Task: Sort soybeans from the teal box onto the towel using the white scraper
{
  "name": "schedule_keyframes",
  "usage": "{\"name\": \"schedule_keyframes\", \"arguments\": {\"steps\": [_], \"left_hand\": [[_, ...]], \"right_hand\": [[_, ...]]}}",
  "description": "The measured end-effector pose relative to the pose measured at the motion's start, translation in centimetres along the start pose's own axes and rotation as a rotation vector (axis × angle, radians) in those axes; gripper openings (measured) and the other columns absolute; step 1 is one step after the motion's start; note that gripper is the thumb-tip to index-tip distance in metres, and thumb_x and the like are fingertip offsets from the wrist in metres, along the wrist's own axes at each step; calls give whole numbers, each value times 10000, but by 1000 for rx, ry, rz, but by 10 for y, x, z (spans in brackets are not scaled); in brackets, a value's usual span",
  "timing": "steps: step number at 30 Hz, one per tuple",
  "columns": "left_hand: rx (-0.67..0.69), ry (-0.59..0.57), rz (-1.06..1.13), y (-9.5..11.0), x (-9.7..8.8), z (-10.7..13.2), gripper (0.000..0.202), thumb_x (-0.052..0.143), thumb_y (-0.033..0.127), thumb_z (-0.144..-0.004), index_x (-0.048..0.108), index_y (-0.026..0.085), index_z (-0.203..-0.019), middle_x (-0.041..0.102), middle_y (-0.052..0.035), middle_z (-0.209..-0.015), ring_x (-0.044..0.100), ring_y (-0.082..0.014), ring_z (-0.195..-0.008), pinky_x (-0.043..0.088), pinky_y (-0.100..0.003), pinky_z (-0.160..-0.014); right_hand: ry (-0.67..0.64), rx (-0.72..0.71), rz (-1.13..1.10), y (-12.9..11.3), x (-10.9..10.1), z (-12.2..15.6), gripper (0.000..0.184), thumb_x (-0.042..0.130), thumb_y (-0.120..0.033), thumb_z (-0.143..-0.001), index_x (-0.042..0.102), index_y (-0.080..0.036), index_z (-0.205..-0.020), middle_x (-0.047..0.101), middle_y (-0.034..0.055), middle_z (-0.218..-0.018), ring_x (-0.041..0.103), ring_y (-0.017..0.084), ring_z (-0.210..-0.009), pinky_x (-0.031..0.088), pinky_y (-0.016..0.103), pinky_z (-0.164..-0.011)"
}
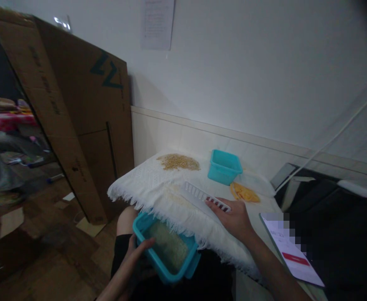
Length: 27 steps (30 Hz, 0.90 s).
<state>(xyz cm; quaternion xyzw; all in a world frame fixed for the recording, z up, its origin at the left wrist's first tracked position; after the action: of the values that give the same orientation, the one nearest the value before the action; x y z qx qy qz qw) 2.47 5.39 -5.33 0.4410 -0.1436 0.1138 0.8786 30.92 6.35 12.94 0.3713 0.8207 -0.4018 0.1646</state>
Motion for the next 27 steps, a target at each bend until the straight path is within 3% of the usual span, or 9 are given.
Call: {"name": "schedule_keyframes", "arguments": {"steps": [5,8,14,21,27], "left_hand": [[72,-34,-89,2,-4,-11,703,721,471,-800,415,377,-1427,721,-100,-1246,719,-401,-1099,620,-435,-776],[123,-51,-157,20,-7,-33,624,723,410,-789,483,360,-1362,734,-99,-1198,714,-398,-1103,610,-415,-762],[140,32,-211,57,-23,-79,614,739,325,-758,517,338,-1330,743,-102,-1142,723,-389,-1059,588,-408,-739],[153,-51,-202,46,-27,-89,660,785,300,-707,535,358,-1315,728,-93,-1150,704,-402,-1096,586,-432,-765],[244,25,-279,52,-34,-93,575,776,303,-722,588,342,-1263,710,-109,-1179,678,-418,-1152,587,-447,-794]], "right_hand": [[-36,-62,11,-1,19,-4,265,640,-363,-961,852,-205,-946,823,45,-817,756,198,-581,569,242,-542],[-49,-94,26,-7,30,-9,247,639,-334,-969,851,-207,-965,825,55,-860,770,203,-609,564,235,-543],[-55,-152,5,-18,39,-11,241,633,-318,-982,846,-209,-1015,826,53,-865,774,198,-617,561,229,-557],[-27,-140,26,-10,60,-35,247,638,-336,-973,846,-207,-1001,827,51,-859,769,199,-620,557,233,-565],[-55,-152,37,-13,72,-41,199,670,-279,-955,844,-206,-1015,826,56,-860,766,197,-605,540,233,-552]]}}
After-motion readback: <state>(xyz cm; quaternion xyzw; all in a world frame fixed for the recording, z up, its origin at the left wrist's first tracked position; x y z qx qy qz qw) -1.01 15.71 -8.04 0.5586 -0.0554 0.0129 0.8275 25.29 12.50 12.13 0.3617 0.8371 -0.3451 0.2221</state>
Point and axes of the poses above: each hand's wrist, its own z-axis away from the middle knuckle, its own x-axis out of the palm, y = z × x, the point moved 8 cm from there along -z, towards the middle knuckle
